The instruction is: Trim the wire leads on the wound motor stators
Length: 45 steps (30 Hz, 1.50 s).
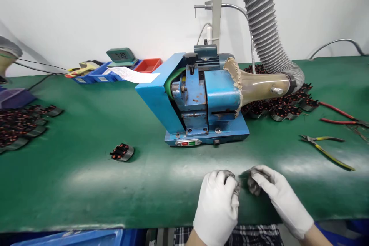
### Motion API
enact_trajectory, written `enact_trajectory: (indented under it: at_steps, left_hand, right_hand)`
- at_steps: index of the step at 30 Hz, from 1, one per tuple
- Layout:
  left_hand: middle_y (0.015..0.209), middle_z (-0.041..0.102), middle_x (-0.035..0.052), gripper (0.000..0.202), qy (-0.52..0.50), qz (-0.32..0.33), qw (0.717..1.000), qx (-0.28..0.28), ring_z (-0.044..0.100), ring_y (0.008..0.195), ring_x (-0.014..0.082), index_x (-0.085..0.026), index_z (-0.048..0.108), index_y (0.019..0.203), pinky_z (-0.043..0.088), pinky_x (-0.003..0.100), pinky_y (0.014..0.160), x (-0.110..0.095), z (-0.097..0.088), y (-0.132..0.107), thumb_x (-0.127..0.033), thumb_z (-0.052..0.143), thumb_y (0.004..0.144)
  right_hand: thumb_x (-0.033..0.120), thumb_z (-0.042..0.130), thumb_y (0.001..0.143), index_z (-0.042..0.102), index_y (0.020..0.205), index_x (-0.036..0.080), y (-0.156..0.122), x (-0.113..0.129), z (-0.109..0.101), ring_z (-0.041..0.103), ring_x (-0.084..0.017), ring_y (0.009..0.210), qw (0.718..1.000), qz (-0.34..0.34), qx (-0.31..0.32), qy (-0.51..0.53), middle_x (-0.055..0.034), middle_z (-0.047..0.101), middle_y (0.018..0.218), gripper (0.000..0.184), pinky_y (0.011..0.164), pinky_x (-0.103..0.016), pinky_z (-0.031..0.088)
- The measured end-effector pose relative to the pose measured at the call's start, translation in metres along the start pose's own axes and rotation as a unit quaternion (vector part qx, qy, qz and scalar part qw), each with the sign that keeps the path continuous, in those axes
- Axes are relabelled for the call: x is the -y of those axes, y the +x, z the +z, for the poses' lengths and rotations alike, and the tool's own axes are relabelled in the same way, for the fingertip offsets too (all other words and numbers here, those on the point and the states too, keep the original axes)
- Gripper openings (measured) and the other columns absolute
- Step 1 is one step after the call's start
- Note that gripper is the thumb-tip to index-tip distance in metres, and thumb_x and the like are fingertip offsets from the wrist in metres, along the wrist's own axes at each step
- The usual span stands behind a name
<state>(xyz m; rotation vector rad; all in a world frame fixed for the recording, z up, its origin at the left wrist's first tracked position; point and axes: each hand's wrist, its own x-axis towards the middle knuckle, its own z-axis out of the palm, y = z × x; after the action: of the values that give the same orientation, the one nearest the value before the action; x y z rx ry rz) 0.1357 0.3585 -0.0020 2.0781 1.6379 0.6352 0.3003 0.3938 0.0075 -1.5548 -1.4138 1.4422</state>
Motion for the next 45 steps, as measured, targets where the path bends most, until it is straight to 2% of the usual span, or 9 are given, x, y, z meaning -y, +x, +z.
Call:
enact_trajectory:
  at_steps: [3, 7, 14, 21, 28, 31, 34, 38, 45]
  left_hand:
    - [0.097, 0.053, 0.0021, 0.027, -0.023, 0.001, 1.000, -0.010, 0.046, 0.090, 0.0204, -0.020, 0.051, 0.088, 0.041, 0.038, 0.080, 0.000, 0.001, 0.000, -0.001, 0.043, 0.070]
    - [0.101, 0.054, 0.0024, 0.031, -0.030, 0.004, 1.000, -0.008, 0.047, 0.092, 0.0208, -0.020, 0.051, 0.088, 0.041, 0.039, 0.081, 0.000, 0.002, -0.001, 0.000, 0.044, 0.067]
    - [0.098, 0.054, 0.0013, 0.026, -0.029, -0.012, 0.999, 0.004, 0.047, 0.090, 0.0207, -0.020, 0.050, 0.081, 0.039, 0.038, 0.076, 0.000, 0.002, -0.001, 0.001, 0.043, 0.067]
    - [0.101, 0.053, 0.0012, 0.030, -0.046, -0.007, 0.999, 0.018, 0.046, 0.093, 0.0203, -0.020, 0.050, 0.086, 0.039, 0.039, 0.080, -0.001, -0.001, -0.001, 0.001, 0.042, 0.068]
    - [0.096, 0.054, 0.0034, 0.035, -0.027, -0.002, 1.000, 0.000, 0.047, 0.091, 0.0217, -0.019, 0.052, 0.090, 0.042, 0.040, 0.080, -0.002, 0.002, 0.000, 0.000, 0.041, 0.063]
    - [0.098, 0.055, 0.0048, 0.033, -0.034, 0.033, 0.999, -0.022, 0.050, 0.092, 0.0217, -0.018, 0.051, 0.091, 0.045, 0.041, 0.080, 0.001, 0.000, 0.000, 0.000, 0.039, 0.067]
    - [0.117, 0.050, 0.0090, 0.033, -0.093, 0.055, 0.993, -0.048, 0.049, 0.109, 0.0225, -0.018, 0.046, 0.103, 0.046, 0.040, 0.089, 0.008, -0.006, -0.002, -0.009, 0.049, 0.072]
    - [0.129, 0.041, 0.0181, 0.083, -0.074, 0.006, 0.995, -0.066, 0.044, 0.120, 0.0312, -0.014, 0.034, 0.124, 0.045, 0.046, 0.094, 0.026, -0.010, -0.003, -0.022, 0.073, 0.050]
    - [0.114, 0.058, 0.0140, 0.086, -0.059, 0.064, 0.993, -0.081, 0.055, 0.107, 0.0331, -0.017, 0.053, 0.106, 0.049, 0.052, 0.087, 0.048, 0.000, -0.007, -0.051, 0.086, 0.035]
  right_hand:
    - [0.030, 0.056, 0.079, 0.061, 0.096, 0.020, -0.005, -0.004, 0.001, 0.057, -0.019, 0.093, 0.979, -0.135, -0.029, -0.149, -0.0060, 0.062, 0.100, 0.020, 0.085, -0.032, 0.044]
    - [0.014, 0.044, 0.083, 0.060, 0.084, 0.020, -0.006, -0.013, 0.010, 0.059, -0.015, 0.073, 0.929, -0.253, 0.002, -0.270, -0.0022, 0.062, 0.080, 0.017, 0.069, -0.029, 0.048]
    - [0.023, 0.046, 0.090, 0.054, 0.087, 0.018, -0.003, -0.008, -0.026, 0.059, -0.015, 0.065, 0.815, -0.366, -0.233, -0.383, -0.0031, 0.063, 0.076, 0.010, 0.063, -0.026, 0.047]
    - [0.014, 0.041, 0.091, 0.053, 0.099, 0.019, -0.012, 0.002, -0.010, 0.055, -0.017, 0.092, 0.832, -0.420, -0.028, -0.360, -0.0067, 0.057, 0.097, 0.016, 0.080, -0.029, 0.048]
    - [0.005, 0.038, 0.083, 0.051, 0.082, 0.017, 0.007, -0.005, 0.005, 0.053, -0.017, 0.062, 0.794, -0.406, 0.099, -0.442, -0.0038, 0.055, 0.075, 0.018, 0.056, -0.029, 0.045]
    - [0.004, 0.038, 0.082, 0.052, 0.084, 0.017, 0.010, -0.005, 0.004, 0.053, -0.017, 0.059, 0.795, -0.399, 0.103, -0.444, -0.0030, 0.055, 0.071, 0.019, 0.054, -0.029, 0.045]
    - [0.008, 0.041, 0.085, 0.051, 0.086, 0.017, 0.009, -0.006, 0.006, 0.056, -0.016, 0.063, 0.841, -0.368, 0.095, -0.385, -0.0035, 0.056, 0.074, 0.014, 0.058, -0.027, 0.047]
    - [0.009, 0.041, 0.087, 0.053, 0.095, 0.017, 0.008, -0.013, 0.010, 0.059, -0.014, 0.067, 0.876, -0.326, 0.085, -0.346, -0.0033, 0.057, 0.079, 0.017, 0.062, -0.025, 0.049]
    - [0.004, 0.027, 0.086, 0.060, 0.099, 0.015, 0.000, -0.008, 0.012, 0.052, -0.014, 0.052, 0.811, -0.420, -0.005, -0.407, -0.0046, 0.051, 0.068, 0.038, 0.048, -0.023, 0.044]
